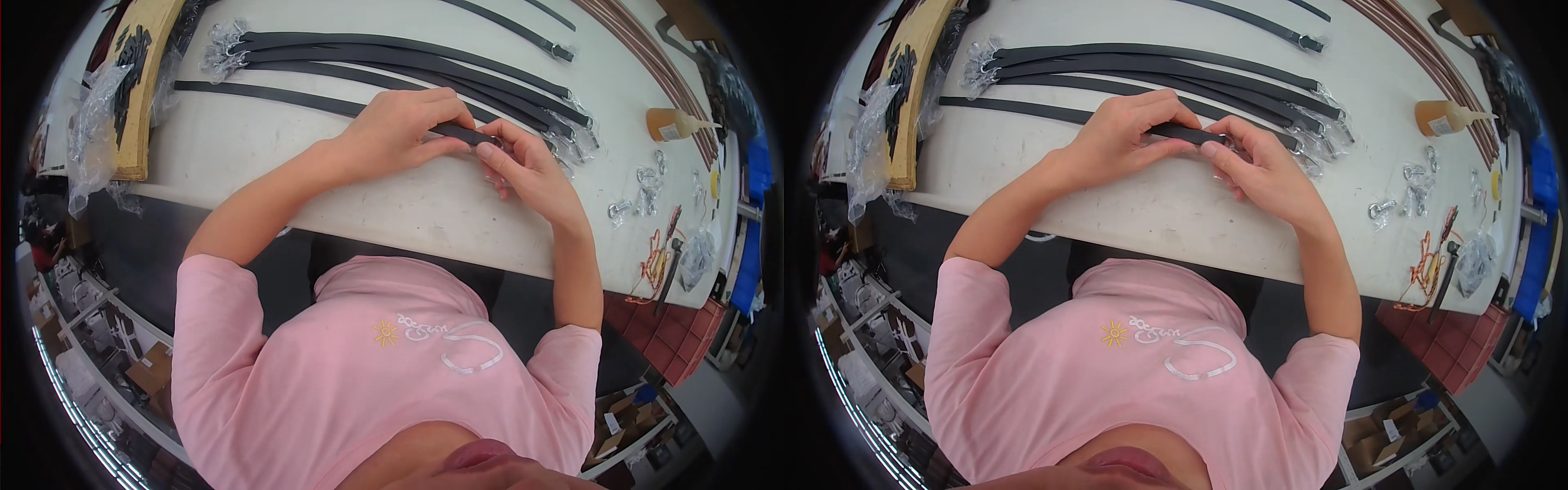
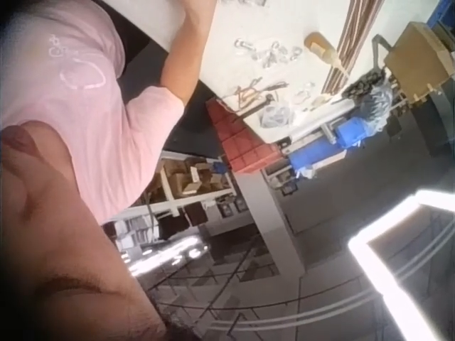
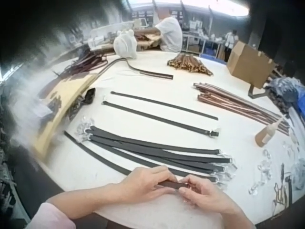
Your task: Assembling leather straps by attaching metal buckles to pre-cut leather strips.
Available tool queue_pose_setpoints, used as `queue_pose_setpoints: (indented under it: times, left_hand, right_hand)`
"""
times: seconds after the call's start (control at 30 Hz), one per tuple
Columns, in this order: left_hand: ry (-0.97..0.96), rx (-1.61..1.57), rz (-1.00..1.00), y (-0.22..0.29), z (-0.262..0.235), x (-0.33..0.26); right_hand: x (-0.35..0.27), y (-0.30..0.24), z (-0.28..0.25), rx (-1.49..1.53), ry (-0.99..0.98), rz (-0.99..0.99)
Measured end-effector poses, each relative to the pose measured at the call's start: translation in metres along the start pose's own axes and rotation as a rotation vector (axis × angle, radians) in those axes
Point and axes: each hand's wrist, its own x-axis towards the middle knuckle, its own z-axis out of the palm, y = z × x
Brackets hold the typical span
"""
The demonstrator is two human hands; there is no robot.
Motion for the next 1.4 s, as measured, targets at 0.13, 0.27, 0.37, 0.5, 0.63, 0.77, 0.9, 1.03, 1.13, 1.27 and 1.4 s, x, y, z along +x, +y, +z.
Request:
queue_pose_setpoints:
  times: [0.13, 0.27, 0.37, 0.5, 0.63, 0.77, 0.9, 1.03, 1.13, 1.27, 1.4]
  left_hand:
    - [-0.011, -0.007, 0.018, 0.0, 0.0, 0.001]
    - [-0.058, -0.005, 0.033, -0.001, 0.002, 0.004]
    - [-0.03, -0.06, 0.079, -0.003, 0.005, 0.007]
    - [-0.031, -0.115, -0.005, -0.004, 0.005, 0.004]
    - [-0.034, -0.162, -0.074, -0.004, 0.007, 0.004]
    - [-0.009, -0.193, -0.085, -0.002, 0.009, 0.003]
    - [0.008, -0.199, -0.124, 0.003, 0.011, 0.003]
    - [0.014, -0.276, -0.149, 0.007, 0.016, 0.005]
    - [0.011, -0.304, -0.16, 0.009, 0.021, 0.007]
    - [0.019, -0.322, -0.161, 0.007, 0.026, 0.007]
    - [0.054, -0.346, -0.191, 0.004, 0.023, 0.007]
  right_hand:
    - [0.0, -0.006, 0.006, -0.094, 0.051, 0.017]
    - [0.001, -0.003, 0.007, -0.238, 0.111, -0.049]
    - [0.003, 0.002, 0.003, -0.267, 0.104, -0.079]
    - [0.0, -0.005, -0.003, -0.013, -0.004, 0.024]
    - [0.0, 0.006, -0.01, 0.145, -0.075, -0.047]
    - [0.002, 0.004, -0.002, 0.147, -0.005, -0.036]
    - [0.005, 0.003, -0.002, 0.168, -0.013, -0.024]
    - [0.006, 0.002, -0.007, 0.165, -0.008, -0.025]
    - [0.007, 0.006, -0.01, 0.174, 0.011, -0.027]
    - [0.006, 0.007, -0.006, 0.201, 0.05, -0.077]
    - [0.002, -0.007, -0.004, 0.2, 0.066, 0.025]
